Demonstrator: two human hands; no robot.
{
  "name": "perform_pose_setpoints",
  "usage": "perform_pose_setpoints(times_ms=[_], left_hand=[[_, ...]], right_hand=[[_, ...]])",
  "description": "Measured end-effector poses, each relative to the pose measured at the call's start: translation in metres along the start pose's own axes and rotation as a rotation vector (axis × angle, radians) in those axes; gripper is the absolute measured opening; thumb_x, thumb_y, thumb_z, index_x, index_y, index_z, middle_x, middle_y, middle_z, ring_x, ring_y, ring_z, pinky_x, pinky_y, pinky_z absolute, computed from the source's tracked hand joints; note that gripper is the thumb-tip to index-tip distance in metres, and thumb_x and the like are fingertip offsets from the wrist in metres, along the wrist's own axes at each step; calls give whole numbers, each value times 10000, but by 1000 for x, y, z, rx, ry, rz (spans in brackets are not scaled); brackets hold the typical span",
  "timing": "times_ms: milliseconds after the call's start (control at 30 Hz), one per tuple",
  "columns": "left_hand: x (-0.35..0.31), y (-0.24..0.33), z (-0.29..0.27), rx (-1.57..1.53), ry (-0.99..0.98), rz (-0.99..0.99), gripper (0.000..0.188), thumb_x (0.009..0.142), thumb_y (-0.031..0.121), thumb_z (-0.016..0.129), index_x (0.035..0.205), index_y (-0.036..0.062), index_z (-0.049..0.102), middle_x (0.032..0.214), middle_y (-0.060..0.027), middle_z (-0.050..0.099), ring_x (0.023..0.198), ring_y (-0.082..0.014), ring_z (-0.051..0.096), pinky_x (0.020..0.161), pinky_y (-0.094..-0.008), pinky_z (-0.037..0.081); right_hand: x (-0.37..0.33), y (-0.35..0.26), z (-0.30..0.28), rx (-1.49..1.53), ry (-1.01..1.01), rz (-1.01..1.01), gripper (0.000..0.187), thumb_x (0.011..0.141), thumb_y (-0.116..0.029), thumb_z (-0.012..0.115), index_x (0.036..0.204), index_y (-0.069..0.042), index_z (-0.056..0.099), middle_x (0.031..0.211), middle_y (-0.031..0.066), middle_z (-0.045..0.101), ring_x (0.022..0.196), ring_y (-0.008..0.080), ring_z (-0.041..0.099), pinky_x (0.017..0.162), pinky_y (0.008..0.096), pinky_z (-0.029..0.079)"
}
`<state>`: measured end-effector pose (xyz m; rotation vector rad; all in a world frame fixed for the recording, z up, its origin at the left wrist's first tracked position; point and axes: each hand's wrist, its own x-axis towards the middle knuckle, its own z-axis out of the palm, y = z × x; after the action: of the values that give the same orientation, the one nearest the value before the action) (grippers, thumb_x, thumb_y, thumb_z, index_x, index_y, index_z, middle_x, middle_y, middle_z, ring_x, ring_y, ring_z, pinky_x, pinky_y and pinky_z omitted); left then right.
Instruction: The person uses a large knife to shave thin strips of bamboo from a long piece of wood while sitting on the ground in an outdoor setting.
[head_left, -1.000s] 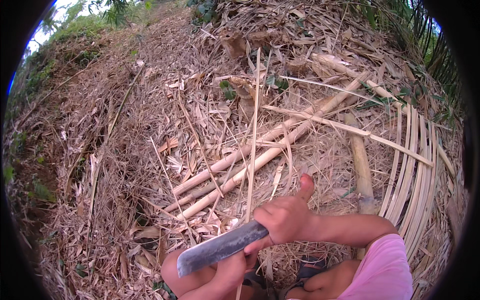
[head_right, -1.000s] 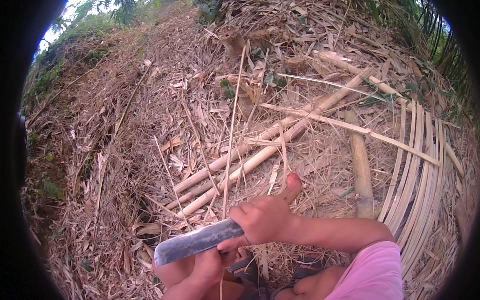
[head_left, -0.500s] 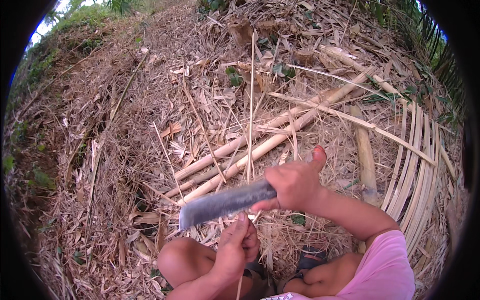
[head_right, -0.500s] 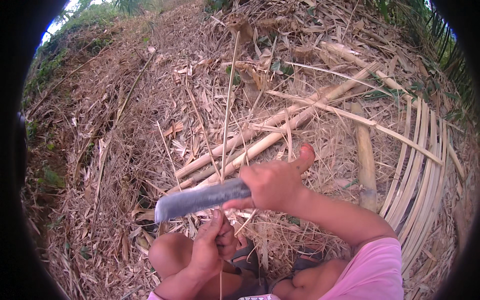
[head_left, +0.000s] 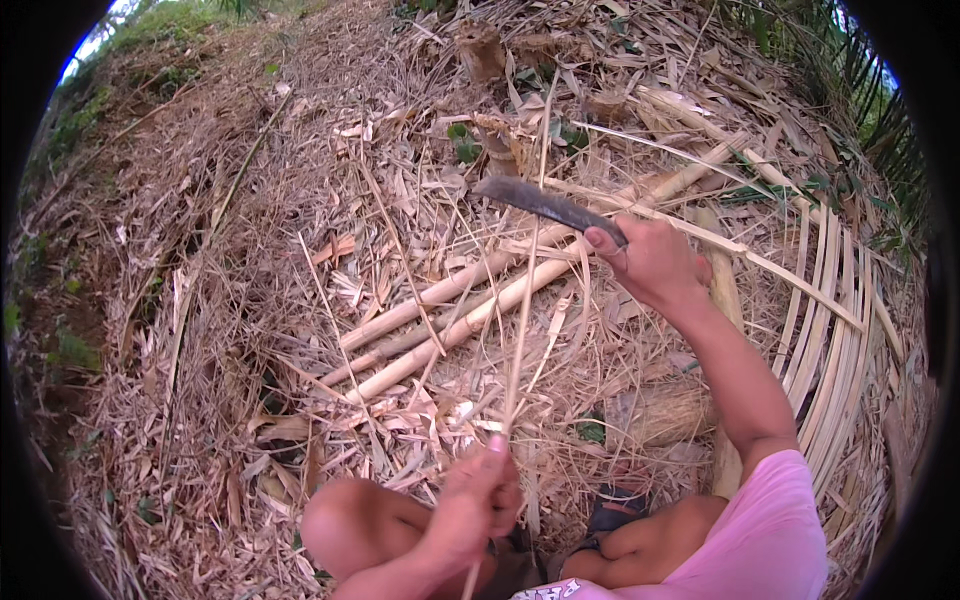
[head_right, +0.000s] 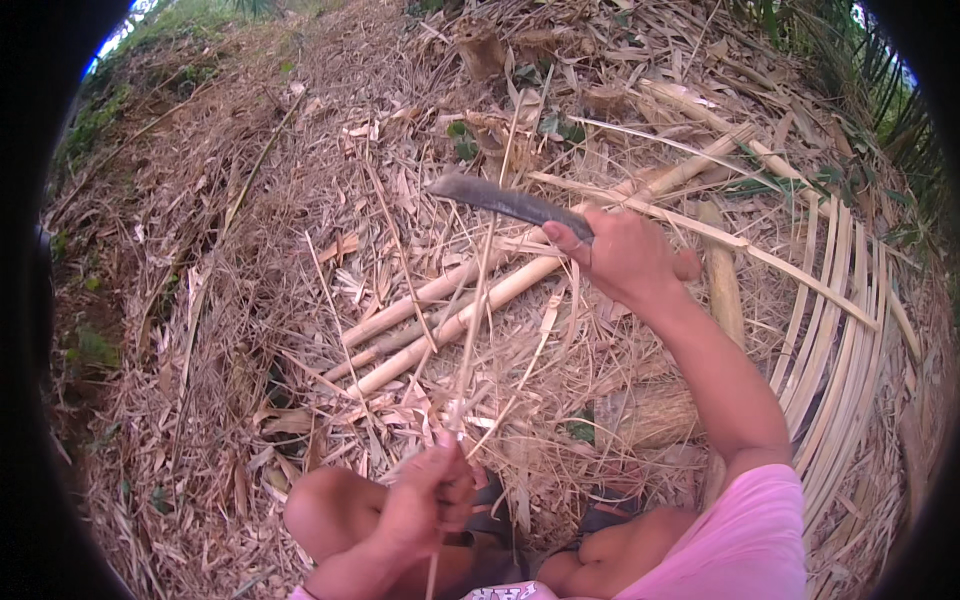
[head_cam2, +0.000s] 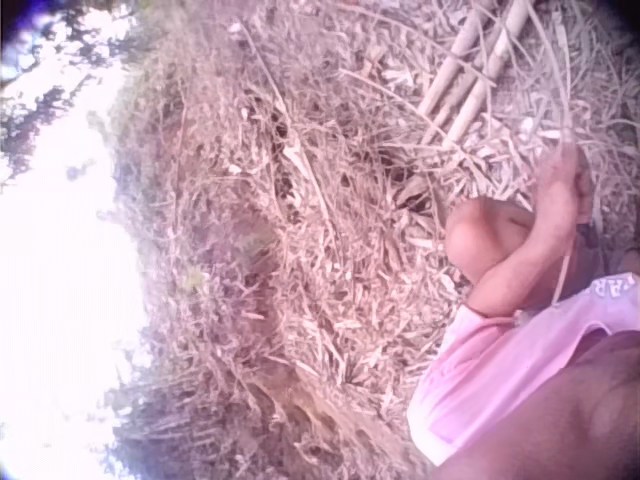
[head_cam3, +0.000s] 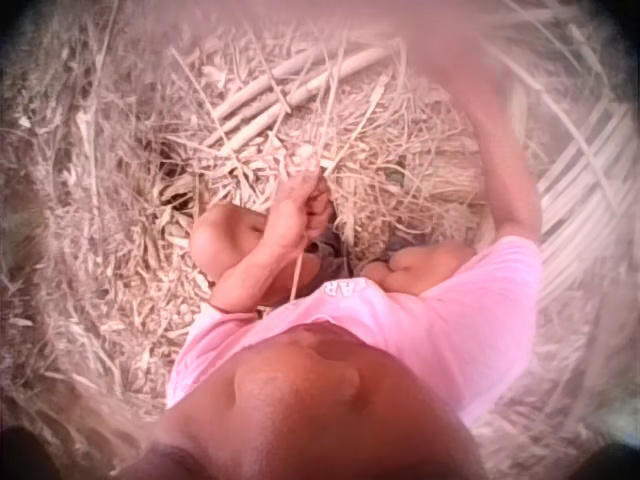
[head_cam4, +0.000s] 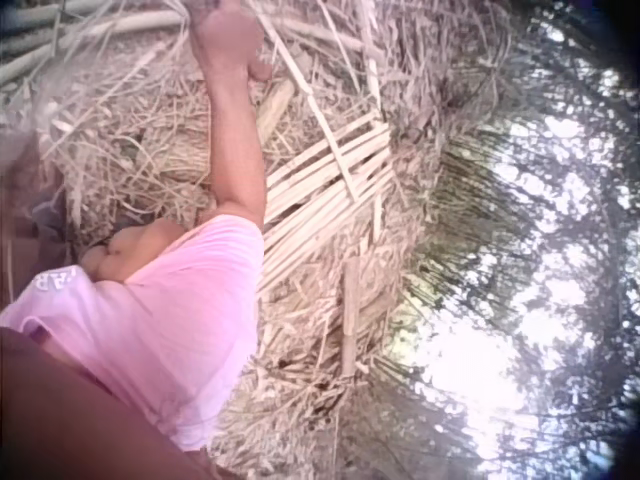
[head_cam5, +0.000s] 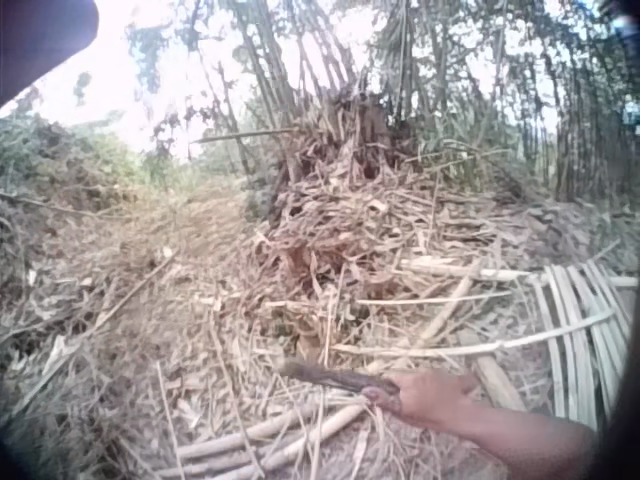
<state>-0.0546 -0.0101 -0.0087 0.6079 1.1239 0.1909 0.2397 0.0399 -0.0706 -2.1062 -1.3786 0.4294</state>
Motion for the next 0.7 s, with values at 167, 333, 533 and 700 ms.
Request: perform_pose_setpoints(times_ms=[167,333,533,700], left_hand=[[23,-6,-6,18,-27,116,447,1024,455,385,719,129,362,559,34,275,421,-69,225,381,-238,158],[7,-16,-13,50,7,145,435,1033,426,383,737,106,402,549,30,309,407,-69,258,368,-233,192],[3,-23,-13,141,59,87,460,1032,438,372,720,100,387,552,37,262,414,-60,194,372,-241,151],[7,-31,-19,130,68,67,445,1035,418,378,752,81,441,543,30,289,406,-64,219,366,-241,167]], right_hand=[[-50,-27,43,-182,15,-461,773,801,-807,431,771,-66,650,602,100,622,580,292,659,528,411,522],[-29,-16,42,-43,-6,-417,788,810,-814,397,736,-74,658,619,117,625,539,310,637,526,436,511],[2,22,24,-86,-49,-154,781,845,-802,324,738,-81,607,568,92,561,547,284,605,537,417,472],[-18,8,43,-114,-36,-394,772,836,-807,344,684,-91,590,607,97,581,590,284,614,538,419,471]])
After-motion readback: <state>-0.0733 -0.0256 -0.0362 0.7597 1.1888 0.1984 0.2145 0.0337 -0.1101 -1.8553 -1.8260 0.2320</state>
